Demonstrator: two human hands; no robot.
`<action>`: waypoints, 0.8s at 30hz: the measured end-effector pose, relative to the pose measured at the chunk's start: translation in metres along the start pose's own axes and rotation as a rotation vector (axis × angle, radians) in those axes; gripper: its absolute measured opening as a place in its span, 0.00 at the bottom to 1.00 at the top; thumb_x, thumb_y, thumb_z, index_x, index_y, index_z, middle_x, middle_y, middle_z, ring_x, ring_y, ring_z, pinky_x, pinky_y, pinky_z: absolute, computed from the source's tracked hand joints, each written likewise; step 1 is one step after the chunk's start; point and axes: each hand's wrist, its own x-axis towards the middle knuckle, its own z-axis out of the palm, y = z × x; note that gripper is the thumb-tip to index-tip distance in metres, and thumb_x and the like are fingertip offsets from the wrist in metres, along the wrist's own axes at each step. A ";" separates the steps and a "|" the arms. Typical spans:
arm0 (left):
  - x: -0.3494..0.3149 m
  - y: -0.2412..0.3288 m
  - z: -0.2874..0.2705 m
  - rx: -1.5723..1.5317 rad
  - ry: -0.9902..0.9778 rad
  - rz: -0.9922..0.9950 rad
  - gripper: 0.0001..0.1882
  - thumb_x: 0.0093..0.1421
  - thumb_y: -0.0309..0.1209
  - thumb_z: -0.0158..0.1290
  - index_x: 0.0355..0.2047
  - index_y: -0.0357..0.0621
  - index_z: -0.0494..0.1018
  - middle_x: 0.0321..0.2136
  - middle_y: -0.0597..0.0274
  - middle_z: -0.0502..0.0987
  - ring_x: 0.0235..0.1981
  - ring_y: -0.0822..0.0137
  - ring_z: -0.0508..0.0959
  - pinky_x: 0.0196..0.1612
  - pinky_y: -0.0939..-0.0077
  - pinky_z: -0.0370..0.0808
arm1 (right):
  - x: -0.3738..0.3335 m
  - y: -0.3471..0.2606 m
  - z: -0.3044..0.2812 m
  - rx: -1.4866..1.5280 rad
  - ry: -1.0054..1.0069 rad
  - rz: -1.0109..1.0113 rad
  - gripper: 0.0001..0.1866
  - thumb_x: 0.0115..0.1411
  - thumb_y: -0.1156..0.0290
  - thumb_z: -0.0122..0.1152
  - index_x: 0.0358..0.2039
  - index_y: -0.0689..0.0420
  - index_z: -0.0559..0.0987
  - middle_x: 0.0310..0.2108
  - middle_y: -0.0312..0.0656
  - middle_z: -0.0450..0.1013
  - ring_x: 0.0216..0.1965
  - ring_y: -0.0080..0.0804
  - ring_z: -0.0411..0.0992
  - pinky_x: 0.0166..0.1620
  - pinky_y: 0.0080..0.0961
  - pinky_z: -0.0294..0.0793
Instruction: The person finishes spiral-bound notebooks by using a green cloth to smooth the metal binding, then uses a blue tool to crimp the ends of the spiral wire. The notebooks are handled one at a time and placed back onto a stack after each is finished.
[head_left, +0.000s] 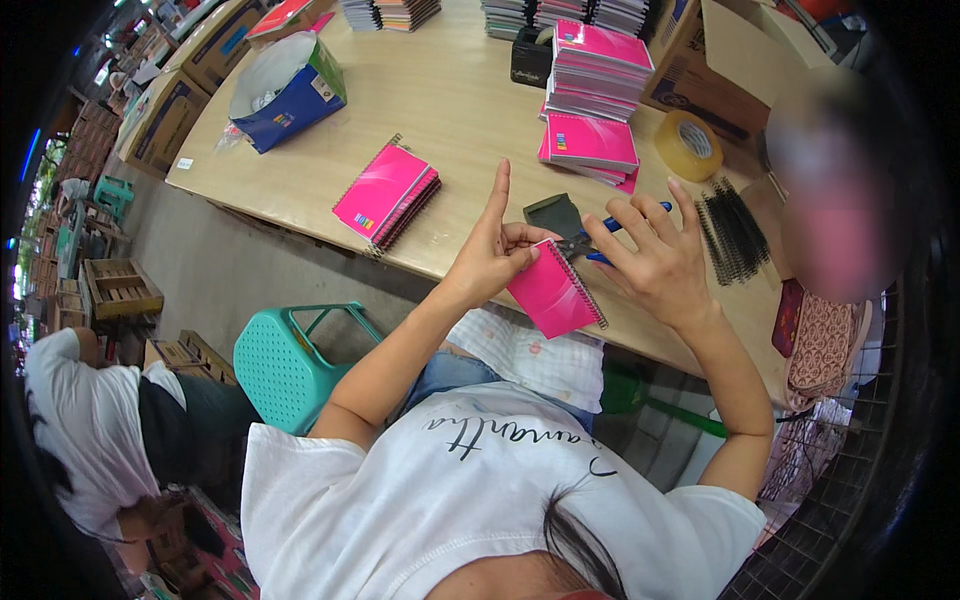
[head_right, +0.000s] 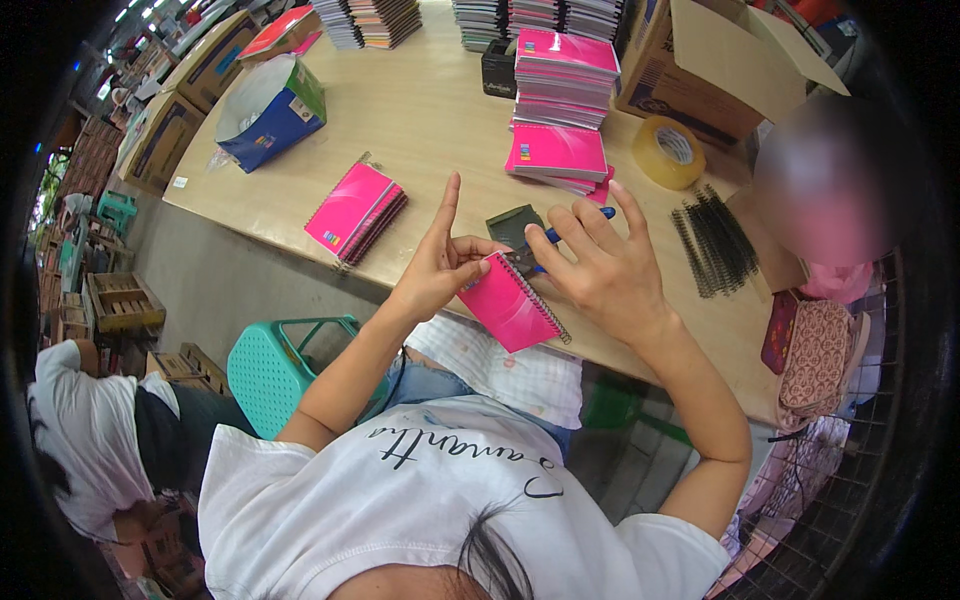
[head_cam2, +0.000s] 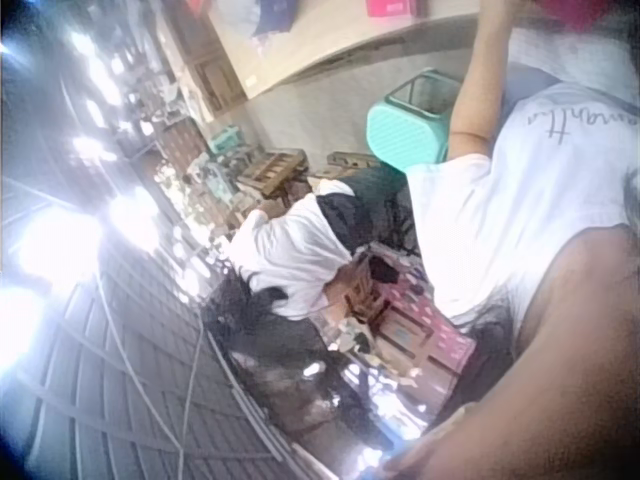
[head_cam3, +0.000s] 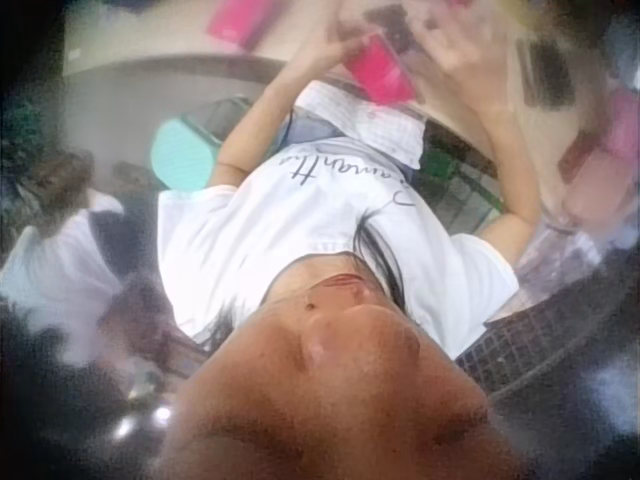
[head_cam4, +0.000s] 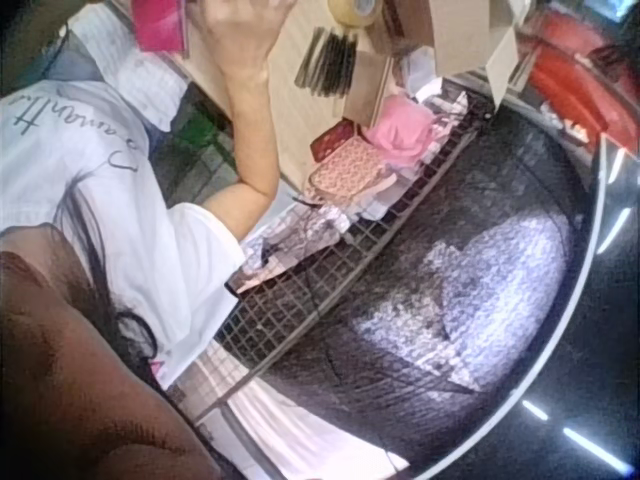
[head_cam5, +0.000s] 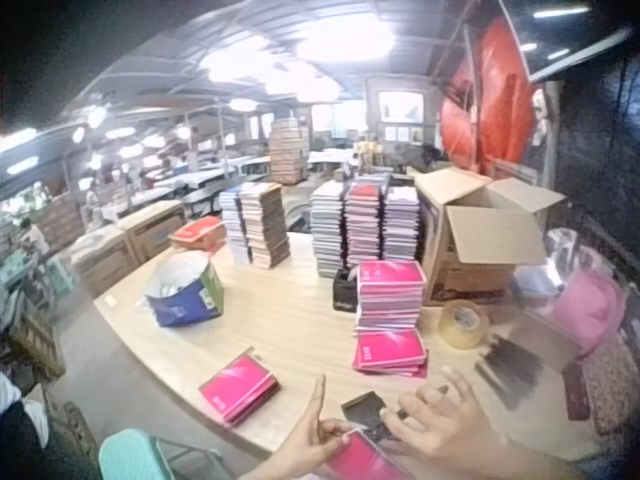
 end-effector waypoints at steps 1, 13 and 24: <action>0.000 0.001 0.000 0.009 0.002 -0.005 0.54 0.59 0.10 0.46 0.69 0.64 0.23 0.42 0.45 0.78 0.41 0.69 0.78 0.43 0.77 0.75 | 0.000 0.000 0.001 -0.012 0.008 -0.013 0.24 0.40 0.60 0.69 0.42 0.48 0.80 0.41 0.34 0.71 0.48 0.30 0.69 0.62 0.48 0.58; -0.009 -0.005 -0.007 0.080 0.121 0.112 0.47 0.56 0.12 0.51 0.70 0.52 0.41 0.40 0.52 0.79 0.37 0.73 0.77 0.44 0.78 0.74 | -0.001 -0.004 0.003 0.799 -0.473 0.729 0.20 0.50 0.59 0.68 0.41 0.57 0.81 0.39 0.45 0.74 0.46 0.43 0.71 0.49 0.35 0.69; 0.003 0.136 -0.148 0.805 -0.121 0.289 0.26 0.54 0.13 0.49 0.55 0.37 0.66 0.37 0.61 0.77 0.43 0.71 0.76 0.49 0.76 0.72 | -0.051 0.013 0.072 0.418 -0.043 0.627 0.30 0.52 0.64 0.69 0.56 0.56 0.72 0.47 0.51 0.70 0.40 0.38 0.70 0.43 0.32 0.72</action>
